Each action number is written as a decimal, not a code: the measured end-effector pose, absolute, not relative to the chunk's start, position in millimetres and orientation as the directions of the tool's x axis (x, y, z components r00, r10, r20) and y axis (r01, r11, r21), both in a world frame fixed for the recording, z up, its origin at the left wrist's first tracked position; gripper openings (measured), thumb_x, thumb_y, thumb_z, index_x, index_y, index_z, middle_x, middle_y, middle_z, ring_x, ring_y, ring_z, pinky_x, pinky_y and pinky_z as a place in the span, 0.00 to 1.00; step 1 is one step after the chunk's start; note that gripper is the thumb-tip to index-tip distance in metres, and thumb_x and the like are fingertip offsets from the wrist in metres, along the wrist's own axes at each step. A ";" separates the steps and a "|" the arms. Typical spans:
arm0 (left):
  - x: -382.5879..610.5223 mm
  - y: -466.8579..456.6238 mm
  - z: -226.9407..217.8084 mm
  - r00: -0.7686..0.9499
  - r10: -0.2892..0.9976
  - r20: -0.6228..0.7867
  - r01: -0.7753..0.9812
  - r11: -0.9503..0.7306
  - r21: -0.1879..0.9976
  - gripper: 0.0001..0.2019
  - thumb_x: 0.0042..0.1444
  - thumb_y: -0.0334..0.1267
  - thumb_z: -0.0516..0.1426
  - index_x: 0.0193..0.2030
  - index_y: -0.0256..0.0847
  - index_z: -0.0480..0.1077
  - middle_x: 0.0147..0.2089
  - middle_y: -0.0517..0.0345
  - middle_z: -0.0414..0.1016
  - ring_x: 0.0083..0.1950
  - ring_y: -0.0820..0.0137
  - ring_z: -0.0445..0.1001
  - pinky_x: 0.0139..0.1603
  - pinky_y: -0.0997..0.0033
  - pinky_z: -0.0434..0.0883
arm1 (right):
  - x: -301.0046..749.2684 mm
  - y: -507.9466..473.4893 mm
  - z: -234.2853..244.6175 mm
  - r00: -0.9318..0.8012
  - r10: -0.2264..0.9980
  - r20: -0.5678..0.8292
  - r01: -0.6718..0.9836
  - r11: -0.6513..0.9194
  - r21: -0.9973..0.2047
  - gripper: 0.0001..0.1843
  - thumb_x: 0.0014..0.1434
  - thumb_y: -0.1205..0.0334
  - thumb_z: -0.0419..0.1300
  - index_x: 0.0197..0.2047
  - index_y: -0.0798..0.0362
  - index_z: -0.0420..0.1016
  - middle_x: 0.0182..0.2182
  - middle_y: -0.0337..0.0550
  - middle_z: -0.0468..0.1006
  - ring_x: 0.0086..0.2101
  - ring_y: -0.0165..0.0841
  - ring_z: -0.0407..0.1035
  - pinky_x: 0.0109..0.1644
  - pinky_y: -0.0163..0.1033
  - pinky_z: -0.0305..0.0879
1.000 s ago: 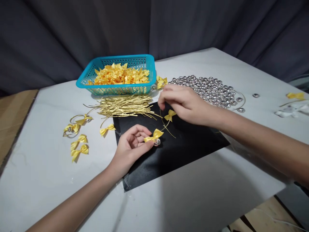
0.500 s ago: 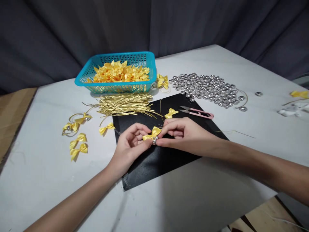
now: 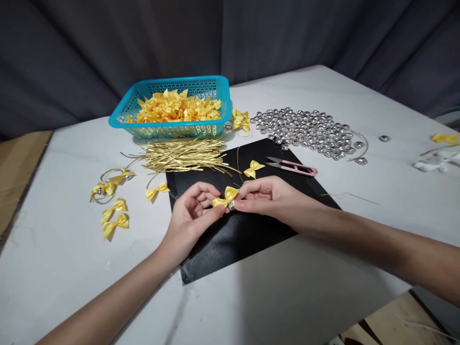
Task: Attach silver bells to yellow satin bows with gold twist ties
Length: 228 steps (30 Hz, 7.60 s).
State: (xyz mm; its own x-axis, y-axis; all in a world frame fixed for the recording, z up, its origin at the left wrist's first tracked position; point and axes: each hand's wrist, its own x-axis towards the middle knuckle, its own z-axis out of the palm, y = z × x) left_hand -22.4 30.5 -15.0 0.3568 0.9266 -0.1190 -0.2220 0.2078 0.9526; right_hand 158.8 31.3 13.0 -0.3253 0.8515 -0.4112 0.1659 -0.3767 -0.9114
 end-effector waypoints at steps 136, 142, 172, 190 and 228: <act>-11.4 21.6 -7.9 0.279 0.927 -0.251 -0.133 0.296 0.946 0.05 0.52 0.35 0.61 0.28 0.38 0.71 0.26 0.64 0.78 0.31 0.79 0.76 0.36 0.84 0.70 | 156.0 23.3 11.3 -0.255 0.901 -0.350 0.098 -0.336 -0.937 0.10 0.50 0.59 0.64 0.29 0.56 0.69 0.26 0.37 0.72 0.29 0.24 0.65 0.34 0.31 0.59; -12.2 22.4 -8.7 0.243 0.936 -0.256 -0.144 0.296 0.944 0.07 0.53 0.34 0.61 0.25 0.39 0.69 0.25 0.65 0.77 0.30 0.78 0.75 0.34 0.84 0.70 | 155.1 20.1 11.5 -0.264 0.890 -0.372 0.099 -0.358 -0.928 0.12 0.50 0.56 0.63 0.29 0.56 0.69 0.25 0.36 0.70 0.27 0.24 0.64 0.32 0.31 0.58; -14.9 20.6 -7.8 0.300 0.929 -0.216 -0.094 0.254 0.963 0.05 0.55 0.35 0.59 0.30 0.39 0.72 0.27 0.64 0.72 0.30 0.77 0.72 0.33 0.81 0.68 | 155.1 11.6 9.1 -0.256 0.916 -0.310 0.025 -0.314 -0.949 0.11 0.51 0.57 0.62 0.32 0.57 0.70 0.22 0.33 0.60 0.24 0.23 0.52 0.26 0.32 0.49; -13.0 19.0 -8.6 0.316 0.930 -0.187 -0.054 0.214 0.975 0.07 0.56 0.38 0.57 0.30 0.39 0.73 0.28 0.62 0.72 0.28 0.77 0.70 0.32 0.81 0.68 | 153.4 10.2 17.2 -0.237 0.917 -0.320 -0.007 -0.331 -0.943 0.19 0.45 0.52 0.66 0.22 0.56 0.63 0.18 0.28 0.52 0.19 0.19 0.46 0.20 0.30 0.39; -13.9 18.3 -8.3 0.331 0.923 -0.197 -0.070 0.232 0.970 0.06 0.55 0.37 0.59 0.29 0.40 0.71 0.24 0.66 0.68 0.27 0.79 0.68 0.30 0.83 0.66 | 155.3 4.8 13.5 -0.256 0.955 -0.152 -0.023 -0.163 -0.986 0.08 0.47 0.63 0.66 0.27 0.56 0.70 0.21 0.32 0.62 0.21 0.21 0.55 0.23 0.29 0.51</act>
